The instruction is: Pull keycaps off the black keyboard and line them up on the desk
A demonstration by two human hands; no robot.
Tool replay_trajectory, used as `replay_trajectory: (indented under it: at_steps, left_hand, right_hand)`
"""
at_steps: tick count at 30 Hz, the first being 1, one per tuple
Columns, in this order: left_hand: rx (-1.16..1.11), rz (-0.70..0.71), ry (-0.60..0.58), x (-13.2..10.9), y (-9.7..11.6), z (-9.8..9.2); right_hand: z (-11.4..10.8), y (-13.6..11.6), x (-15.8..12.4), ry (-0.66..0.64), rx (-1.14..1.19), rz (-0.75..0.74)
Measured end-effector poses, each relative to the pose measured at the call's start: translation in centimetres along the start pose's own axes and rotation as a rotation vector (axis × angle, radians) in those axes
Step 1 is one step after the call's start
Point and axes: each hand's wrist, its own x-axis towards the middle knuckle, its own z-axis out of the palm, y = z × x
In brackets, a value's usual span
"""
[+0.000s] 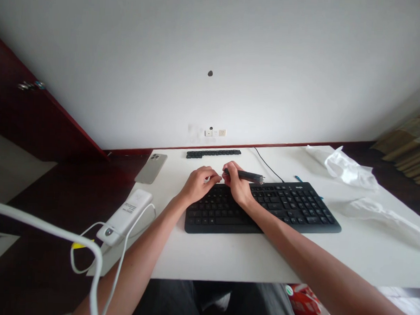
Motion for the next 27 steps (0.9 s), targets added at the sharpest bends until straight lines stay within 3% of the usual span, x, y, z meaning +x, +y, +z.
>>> replay_trajectory:
  at_steps: [11,18,23,27]
  left_hand:
    - [-0.131,-0.033,-0.051,0.0,0.0,0.0]
    - [-0.104,-0.053,-0.030,0.0,-0.6,0.3]
    - [-0.046,-0.109,0.018,0.1,-1.4,-0.5]
    - [-0.036,-0.169,-0.119,0.0,-0.9,-1.7]
  right_hand:
    - [-0.7,-1.6,0.5,0.021,-0.064,0.008]
    - [-1.6,-2.6,1.0,-0.155,0.017,0.037]
    - [-2.9,-1.8,1.6,-0.141,0.018,0.034]
    - [-3.6,-1.3,1.4,-0.155,-0.107,0.047]
